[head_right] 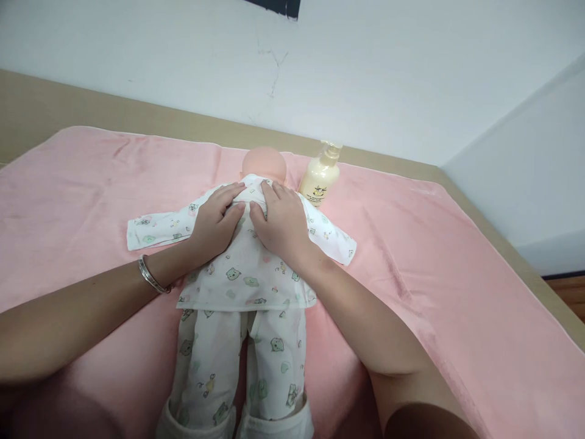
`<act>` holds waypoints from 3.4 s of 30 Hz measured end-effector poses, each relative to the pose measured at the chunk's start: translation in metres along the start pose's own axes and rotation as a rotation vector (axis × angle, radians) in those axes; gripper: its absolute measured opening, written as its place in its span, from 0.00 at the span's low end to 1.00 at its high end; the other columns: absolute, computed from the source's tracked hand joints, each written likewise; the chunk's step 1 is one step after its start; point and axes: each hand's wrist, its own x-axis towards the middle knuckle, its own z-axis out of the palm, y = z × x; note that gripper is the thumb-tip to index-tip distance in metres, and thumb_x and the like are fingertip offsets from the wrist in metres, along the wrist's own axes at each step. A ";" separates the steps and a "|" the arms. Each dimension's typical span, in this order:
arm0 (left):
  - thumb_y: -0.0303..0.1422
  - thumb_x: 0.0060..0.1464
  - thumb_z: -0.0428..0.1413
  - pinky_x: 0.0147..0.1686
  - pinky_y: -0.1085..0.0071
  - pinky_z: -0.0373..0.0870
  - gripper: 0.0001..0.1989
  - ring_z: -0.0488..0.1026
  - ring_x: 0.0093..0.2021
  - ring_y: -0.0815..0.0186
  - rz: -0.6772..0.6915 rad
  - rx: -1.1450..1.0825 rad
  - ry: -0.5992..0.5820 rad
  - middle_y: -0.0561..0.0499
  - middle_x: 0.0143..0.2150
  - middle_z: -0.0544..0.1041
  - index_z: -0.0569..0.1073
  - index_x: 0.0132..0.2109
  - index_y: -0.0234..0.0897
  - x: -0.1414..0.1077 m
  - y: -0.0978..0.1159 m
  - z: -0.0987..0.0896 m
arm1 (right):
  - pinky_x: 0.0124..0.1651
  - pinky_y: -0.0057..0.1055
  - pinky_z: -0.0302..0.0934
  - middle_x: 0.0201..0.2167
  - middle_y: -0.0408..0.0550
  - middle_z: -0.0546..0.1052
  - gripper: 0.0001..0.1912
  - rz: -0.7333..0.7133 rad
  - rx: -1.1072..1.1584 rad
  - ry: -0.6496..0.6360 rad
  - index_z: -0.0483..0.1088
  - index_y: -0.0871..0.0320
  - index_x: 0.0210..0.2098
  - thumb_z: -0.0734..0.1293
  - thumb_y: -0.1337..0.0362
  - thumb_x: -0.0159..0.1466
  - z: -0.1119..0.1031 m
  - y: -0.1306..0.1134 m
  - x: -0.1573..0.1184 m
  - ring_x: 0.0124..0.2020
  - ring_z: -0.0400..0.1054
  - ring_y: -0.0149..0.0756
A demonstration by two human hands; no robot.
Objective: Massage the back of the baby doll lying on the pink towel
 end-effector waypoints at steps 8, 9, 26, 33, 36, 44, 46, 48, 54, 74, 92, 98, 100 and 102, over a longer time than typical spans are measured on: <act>0.37 0.61 0.45 0.68 0.54 0.61 0.23 0.67 0.64 0.57 0.005 0.016 -0.005 0.47 0.62 0.73 0.73 0.58 0.36 0.000 0.000 0.000 | 0.66 0.53 0.58 0.61 0.61 0.72 0.29 -0.002 0.016 0.008 0.66 0.65 0.61 0.54 0.56 0.68 0.001 0.001 0.001 0.65 0.62 0.52; 0.37 0.61 0.45 0.68 0.54 0.61 0.23 0.67 0.64 0.57 0.006 0.018 -0.005 0.47 0.62 0.73 0.73 0.58 0.36 0.000 0.000 0.000 | 0.66 0.52 0.58 0.61 0.61 0.71 0.29 -0.002 0.015 0.006 0.66 0.66 0.62 0.54 0.56 0.68 0.001 0.001 0.001 0.65 0.62 0.52; 0.38 0.61 0.45 0.69 0.56 0.60 0.24 0.67 0.65 0.58 0.005 0.028 -0.016 0.46 0.63 0.73 0.72 0.59 0.34 0.001 -0.001 0.000 | 0.66 0.50 0.57 0.61 0.62 0.71 0.29 0.005 -0.013 -0.002 0.65 0.67 0.62 0.54 0.57 0.69 0.000 0.000 0.000 0.65 0.62 0.52; 0.38 0.62 0.44 0.69 0.58 0.60 0.25 0.67 0.65 0.58 0.009 0.031 -0.013 0.46 0.63 0.73 0.72 0.59 0.32 0.000 0.000 0.000 | 0.66 0.53 0.58 0.60 0.63 0.71 0.29 -0.007 0.014 0.017 0.67 0.67 0.61 0.55 0.56 0.68 0.002 0.001 0.000 0.64 0.63 0.54; 0.38 0.62 0.44 0.69 0.58 0.61 0.25 0.67 0.64 0.58 0.016 0.029 -0.010 0.45 0.63 0.73 0.72 0.59 0.32 0.000 -0.001 0.001 | 0.66 0.53 0.58 0.60 0.61 0.72 0.28 -0.008 0.028 0.025 0.67 0.64 0.61 0.55 0.56 0.68 0.003 0.003 0.001 0.64 0.63 0.53; 0.37 0.62 0.44 0.69 0.54 0.61 0.24 0.67 0.64 0.57 0.014 0.038 -0.013 0.45 0.63 0.73 0.72 0.59 0.34 0.001 -0.002 0.001 | 0.66 0.52 0.58 0.61 0.62 0.71 0.28 -0.010 0.004 0.017 0.66 0.67 0.61 0.55 0.57 0.68 0.002 0.001 0.000 0.64 0.63 0.53; 0.37 0.62 0.44 0.68 0.54 0.61 0.24 0.67 0.64 0.56 0.028 0.054 -0.016 0.44 0.63 0.72 0.72 0.59 0.33 0.000 -0.002 0.000 | 0.66 0.51 0.57 0.61 0.62 0.71 0.29 -0.008 -0.003 0.014 0.66 0.67 0.61 0.54 0.56 0.69 0.001 0.001 0.000 0.65 0.63 0.53; 0.37 0.62 0.43 0.69 0.52 0.61 0.24 0.66 0.65 0.55 0.060 0.086 -0.025 0.43 0.63 0.72 0.71 0.60 0.32 -0.001 -0.002 0.000 | 0.67 0.51 0.57 0.61 0.62 0.71 0.29 -0.007 -0.008 0.011 0.66 0.68 0.62 0.54 0.57 0.69 0.002 0.001 0.000 0.65 0.62 0.53; 0.38 0.64 0.42 0.69 0.53 0.60 0.24 0.66 0.65 0.57 0.109 0.126 -0.025 0.43 0.64 0.71 0.70 0.60 0.34 -0.003 -0.003 0.000 | 0.66 0.52 0.58 0.61 0.62 0.71 0.29 -0.010 -0.022 0.011 0.66 0.66 0.62 0.54 0.57 0.68 0.002 0.001 0.001 0.65 0.63 0.53; 0.38 0.63 0.43 0.68 0.54 0.62 0.24 0.67 0.65 0.57 0.104 0.093 -0.008 0.43 0.63 0.72 0.71 0.59 0.33 -0.002 -0.005 0.000 | 0.67 0.54 0.55 0.63 0.64 0.69 0.30 -0.008 -0.038 -0.043 0.63 0.69 0.64 0.52 0.56 0.69 -0.001 -0.001 0.002 0.67 0.60 0.54; 0.39 0.62 0.43 0.68 0.55 0.61 0.25 0.66 0.65 0.58 0.086 0.081 -0.012 0.44 0.63 0.72 0.71 0.59 0.33 -0.002 -0.004 0.000 | 0.66 0.53 0.57 0.61 0.63 0.70 0.29 -0.021 -0.023 -0.012 0.64 0.68 0.63 0.53 0.57 0.69 0.001 0.001 0.002 0.66 0.61 0.54; 0.39 0.62 0.43 0.68 0.54 0.62 0.24 0.67 0.65 0.57 0.086 0.082 -0.009 0.44 0.63 0.72 0.71 0.59 0.34 -0.002 -0.004 0.000 | 0.66 0.52 0.57 0.61 0.63 0.71 0.29 -0.022 -0.022 -0.001 0.65 0.68 0.62 0.53 0.57 0.69 0.001 0.001 0.001 0.66 0.62 0.53; 0.38 0.62 0.43 0.68 0.53 0.62 0.24 0.67 0.65 0.57 0.079 0.078 -0.007 0.45 0.63 0.72 0.71 0.59 0.35 -0.002 -0.003 0.000 | 0.65 0.52 0.58 0.61 0.62 0.71 0.29 -0.022 -0.015 0.012 0.66 0.66 0.62 0.54 0.57 0.69 0.001 0.001 0.001 0.65 0.62 0.53; 0.39 0.62 0.43 0.68 0.53 0.62 0.24 0.67 0.65 0.57 0.076 0.072 -0.007 0.44 0.63 0.72 0.71 0.59 0.35 -0.002 -0.002 0.000 | 0.65 0.52 0.58 0.60 0.62 0.72 0.28 -0.016 -0.014 0.019 0.66 0.66 0.61 0.54 0.56 0.68 0.001 0.001 0.001 0.64 0.63 0.53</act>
